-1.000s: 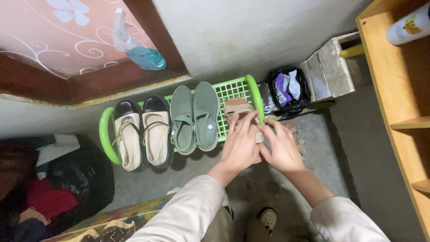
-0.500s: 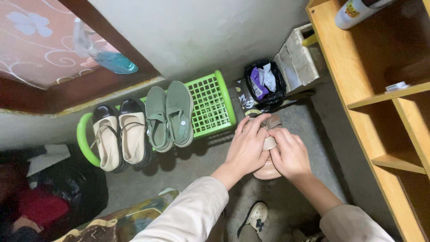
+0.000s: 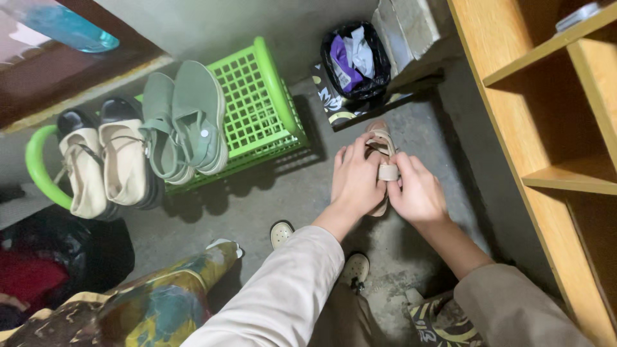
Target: The person removes several pairs of shoes from a green plastic shoe rack and places them on the floor. They then detach the rack's handles and separate the rack into two grid panels, placing the components on a nearby wooden shelf.
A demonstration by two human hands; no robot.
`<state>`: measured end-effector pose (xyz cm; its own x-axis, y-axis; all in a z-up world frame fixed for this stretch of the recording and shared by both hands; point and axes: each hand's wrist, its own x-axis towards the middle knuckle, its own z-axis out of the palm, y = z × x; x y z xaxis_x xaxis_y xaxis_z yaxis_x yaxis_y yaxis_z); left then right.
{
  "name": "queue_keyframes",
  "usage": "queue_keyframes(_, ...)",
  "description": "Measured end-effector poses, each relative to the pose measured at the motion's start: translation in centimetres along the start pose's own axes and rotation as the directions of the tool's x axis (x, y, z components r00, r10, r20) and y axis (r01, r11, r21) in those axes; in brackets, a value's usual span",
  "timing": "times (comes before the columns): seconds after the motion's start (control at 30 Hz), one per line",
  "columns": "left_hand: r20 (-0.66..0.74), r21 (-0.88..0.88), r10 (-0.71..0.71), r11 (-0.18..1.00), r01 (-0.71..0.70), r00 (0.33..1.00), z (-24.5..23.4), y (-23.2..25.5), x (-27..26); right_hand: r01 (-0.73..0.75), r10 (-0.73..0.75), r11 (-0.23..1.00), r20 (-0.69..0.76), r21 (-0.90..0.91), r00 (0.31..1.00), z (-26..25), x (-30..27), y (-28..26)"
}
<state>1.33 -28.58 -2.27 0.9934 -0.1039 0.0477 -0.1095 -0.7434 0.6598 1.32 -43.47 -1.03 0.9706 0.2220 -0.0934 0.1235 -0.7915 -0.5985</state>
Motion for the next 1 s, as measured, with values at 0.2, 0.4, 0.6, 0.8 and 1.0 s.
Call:
queue_keyframes(0.2, 0.203, 0.113, -0.032, 0.994, 0.01, 0.979, 5.8, -2.6, 0.8, -0.028, 0.09, 0.936, 0.163, -0.351, 0.983, 3.7, 0.5, 6.2)
queue_keyframes(0.4, 0.339, 0.086, -0.123, 0.991, 0.1, 0.933, 10.3, -5.0, 0.9, 0.004, -0.015, 0.997, -0.155, -0.073, 0.988, 9.2, 0.6, 13.4)
queue_keyframes(0.6, 0.307, 0.089, -0.115, 0.992, 0.092, 0.945, 15.1, -8.6, 0.4, -0.133, 0.093, 0.98, -0.247, -0.149, 0.965, 12.0, 1.1, 20.8)
queue_keyframes(0.8, 0.252, 0.014, -0.041, 0.999, 0.038, 0.967, 19.7, -10.7, 1.6, -0.08, 0.023, 0.971, -0.246, -0.225, 0.969, 12.3, 3.8, 26.0)
queue_keyframes(1.0, 0.146, -0.168, -0.053, 0.983, 0.077, 0.988, 24.2, -13.0, 4.9, -0.276, 0.282, 0.959, -0.145, 0.055, 0.949, 16.5, 9.2, 33.0)
